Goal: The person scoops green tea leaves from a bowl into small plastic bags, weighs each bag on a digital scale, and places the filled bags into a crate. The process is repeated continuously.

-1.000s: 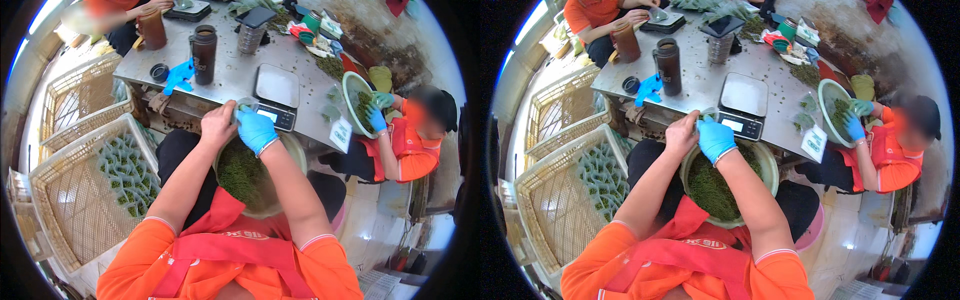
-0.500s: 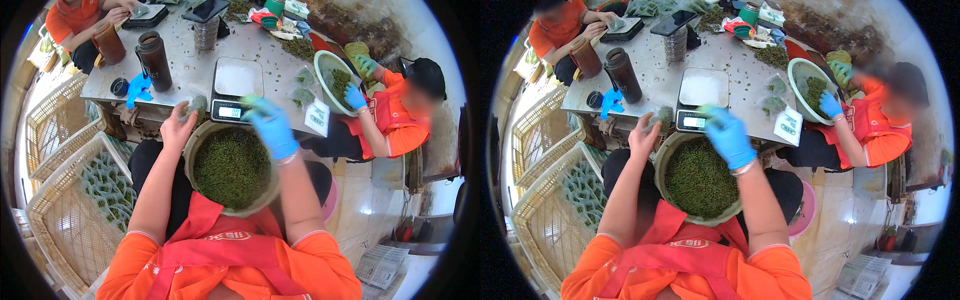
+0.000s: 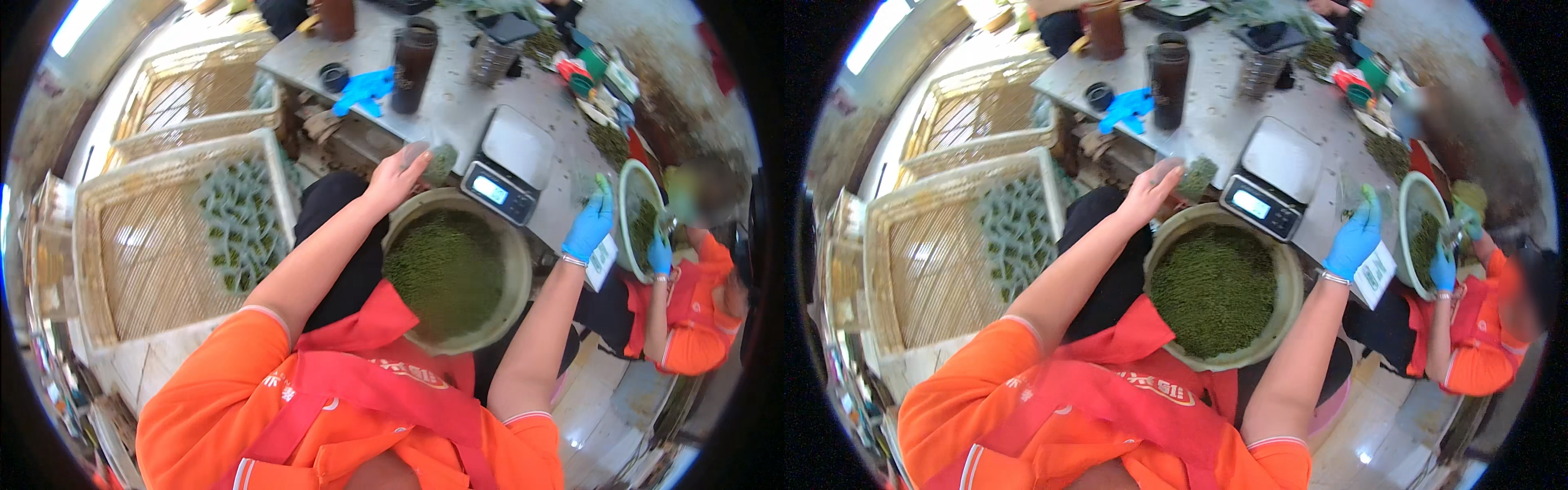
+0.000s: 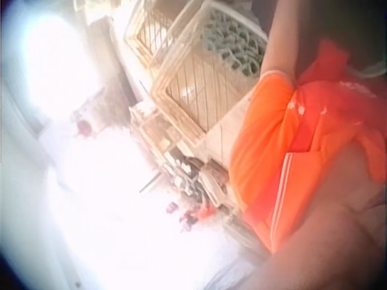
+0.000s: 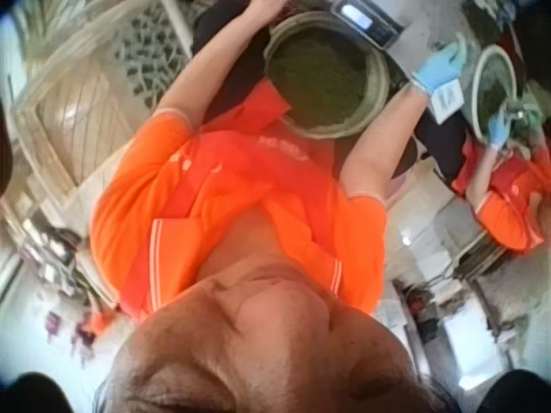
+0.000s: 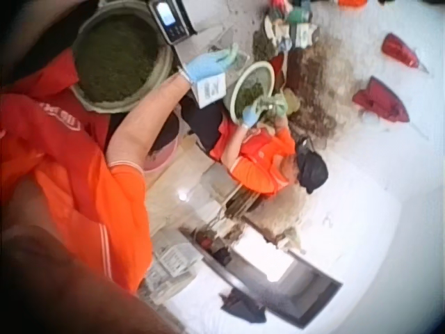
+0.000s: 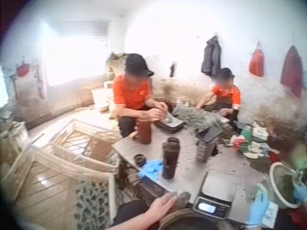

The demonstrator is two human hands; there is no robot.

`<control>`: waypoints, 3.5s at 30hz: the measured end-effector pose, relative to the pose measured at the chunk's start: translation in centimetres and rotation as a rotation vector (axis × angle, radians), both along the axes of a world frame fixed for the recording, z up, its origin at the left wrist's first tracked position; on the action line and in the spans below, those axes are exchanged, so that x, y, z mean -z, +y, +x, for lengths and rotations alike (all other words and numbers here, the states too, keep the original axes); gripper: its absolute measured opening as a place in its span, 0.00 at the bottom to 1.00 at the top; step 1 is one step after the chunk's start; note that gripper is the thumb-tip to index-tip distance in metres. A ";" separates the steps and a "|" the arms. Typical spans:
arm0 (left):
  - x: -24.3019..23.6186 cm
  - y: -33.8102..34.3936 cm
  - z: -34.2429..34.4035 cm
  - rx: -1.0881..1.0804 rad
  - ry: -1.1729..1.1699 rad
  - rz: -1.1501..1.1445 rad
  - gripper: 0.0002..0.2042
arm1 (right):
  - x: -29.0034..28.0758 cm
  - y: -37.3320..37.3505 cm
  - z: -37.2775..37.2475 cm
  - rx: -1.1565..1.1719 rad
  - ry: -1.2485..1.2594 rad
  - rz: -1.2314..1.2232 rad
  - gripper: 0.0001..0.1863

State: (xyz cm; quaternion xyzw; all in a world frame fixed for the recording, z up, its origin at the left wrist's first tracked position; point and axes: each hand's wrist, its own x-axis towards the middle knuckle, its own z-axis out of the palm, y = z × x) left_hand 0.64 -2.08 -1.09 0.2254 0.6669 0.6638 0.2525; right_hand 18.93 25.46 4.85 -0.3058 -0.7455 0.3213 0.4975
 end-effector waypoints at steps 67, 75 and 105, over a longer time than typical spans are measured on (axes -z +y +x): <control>1.2 -3.3 10.0 0.648 -0.357 0.062 0.09 | 5.1 -18.1 5.8 -0.732 -0.062 -1.026 0.22; 1.8 -3.4 10.6 0.434 -0.266 -0.018 0.08 | 5.5 -17.8 6.4 -0.714 -0.095 -1.278 0.06; 1.7 -3.9 10.2 0.378 -0.140 -0.124 0.10 | 2.7 -11.4 -3.6 -0.047 -0.516 0.249 0.23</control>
